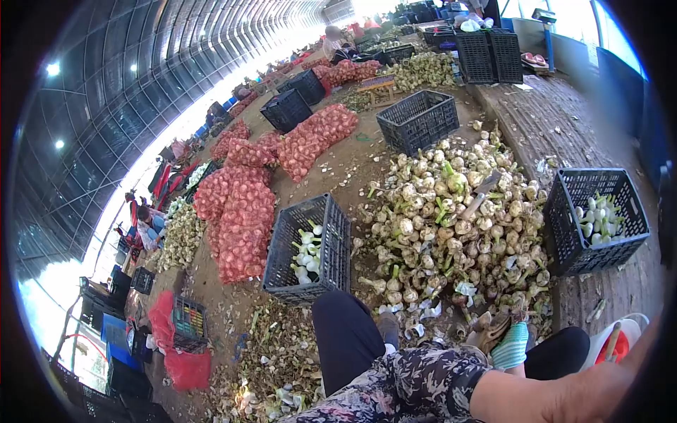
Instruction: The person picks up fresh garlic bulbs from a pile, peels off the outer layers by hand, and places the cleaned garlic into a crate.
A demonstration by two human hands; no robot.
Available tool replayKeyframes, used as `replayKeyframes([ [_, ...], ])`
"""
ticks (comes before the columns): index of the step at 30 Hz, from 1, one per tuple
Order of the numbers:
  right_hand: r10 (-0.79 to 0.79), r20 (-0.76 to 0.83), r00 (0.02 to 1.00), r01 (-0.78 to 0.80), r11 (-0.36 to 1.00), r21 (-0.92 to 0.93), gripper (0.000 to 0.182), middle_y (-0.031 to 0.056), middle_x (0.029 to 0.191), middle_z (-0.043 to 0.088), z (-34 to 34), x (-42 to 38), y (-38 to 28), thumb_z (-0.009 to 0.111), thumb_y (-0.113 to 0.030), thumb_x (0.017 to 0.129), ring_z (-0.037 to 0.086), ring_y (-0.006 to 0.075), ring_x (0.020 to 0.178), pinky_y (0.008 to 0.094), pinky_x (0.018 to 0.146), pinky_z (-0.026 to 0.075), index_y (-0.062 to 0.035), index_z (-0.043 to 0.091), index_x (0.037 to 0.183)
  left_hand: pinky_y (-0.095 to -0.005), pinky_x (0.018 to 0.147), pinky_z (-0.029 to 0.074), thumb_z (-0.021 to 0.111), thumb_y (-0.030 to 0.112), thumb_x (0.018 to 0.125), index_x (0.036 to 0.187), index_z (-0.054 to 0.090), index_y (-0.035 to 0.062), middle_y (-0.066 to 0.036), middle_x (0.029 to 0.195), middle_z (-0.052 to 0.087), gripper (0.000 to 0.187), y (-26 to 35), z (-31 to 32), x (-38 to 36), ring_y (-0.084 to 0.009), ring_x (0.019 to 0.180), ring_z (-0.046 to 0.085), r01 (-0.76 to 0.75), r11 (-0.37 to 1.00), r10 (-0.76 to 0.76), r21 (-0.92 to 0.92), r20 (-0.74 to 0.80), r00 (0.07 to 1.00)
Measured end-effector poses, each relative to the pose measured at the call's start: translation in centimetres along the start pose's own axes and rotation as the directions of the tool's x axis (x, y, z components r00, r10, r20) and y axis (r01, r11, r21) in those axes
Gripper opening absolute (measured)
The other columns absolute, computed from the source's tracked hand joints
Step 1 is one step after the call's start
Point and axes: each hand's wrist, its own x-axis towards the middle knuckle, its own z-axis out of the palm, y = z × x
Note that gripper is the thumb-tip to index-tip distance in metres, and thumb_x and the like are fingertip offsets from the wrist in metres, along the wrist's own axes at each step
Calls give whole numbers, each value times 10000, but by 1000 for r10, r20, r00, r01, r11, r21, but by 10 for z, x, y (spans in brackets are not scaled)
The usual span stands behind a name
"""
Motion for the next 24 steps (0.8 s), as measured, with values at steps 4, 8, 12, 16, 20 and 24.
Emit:
replayKeyframes([
  [4,-1,-8,1000,1,1000,0,320,61,892,579,1,-1,0,530,-360,866,588,251,741,403,634,534,-105,530,1060,-298,734,400,523,104,882,1114,520,-92,-164,1106,450,304,0,1,-1,-200,864,503,0,1000,0,7,-6,1000],
  [8,5,-10,1000,-5,1000,0,318,61,892,579,3,1,-1,533,-358,865,588,252,741,404,632,534,-107,530,1060,-298,733,401,523,103,882,1111,521,-92,-164,1106,450,301,1,0,-1,-200,862,504,-10,1000,10,15,-8,1000],
  [12,3,-16,1000,-3,1000,-2,316,60,892,578,3,0,-1,535,-357,864,588,252,741,405,631,534,-108,529,1059,-298,733,401,523,102,881,1109,522,-92,-165,1106,451,299,0,-1,0,-200,860,505,-14,1000,14,20,-6,1000],
  [16,14,-24,1000,-14,1000,1,314,60,891,578,4,-1,1,537,-355,864,589,253,741,406,629,533,-109,529,1058,-298,732,402,524,101,881,1106,523,-93,-165,1106,451,297,2,-2,-2,-201,858,506,-12,1000,12,24,-14,1000],
  [20,14,-31,999,-14,1000,6,312,59,891,578,9,0,0,540,-354,863,589,253,741,407,628,533,-110,528,1057,-298,731,402,524,100,881,1103,524,-93,-165,1107,451,294,2,-1,-1,-201,856,507,-15,1000,16,26,-12,1000],
  [24,22,-36,999,-22,1000,10,307,58,890,578,7,-5,1,549,-348,858,589,257,736,413,624,533,-112,524,1053,-298,730,403,524,99,881,1101,525,-93,-165,1107,452,292,5,0,-1,-202,855,508,-19,999,20,43,-26,999],
])
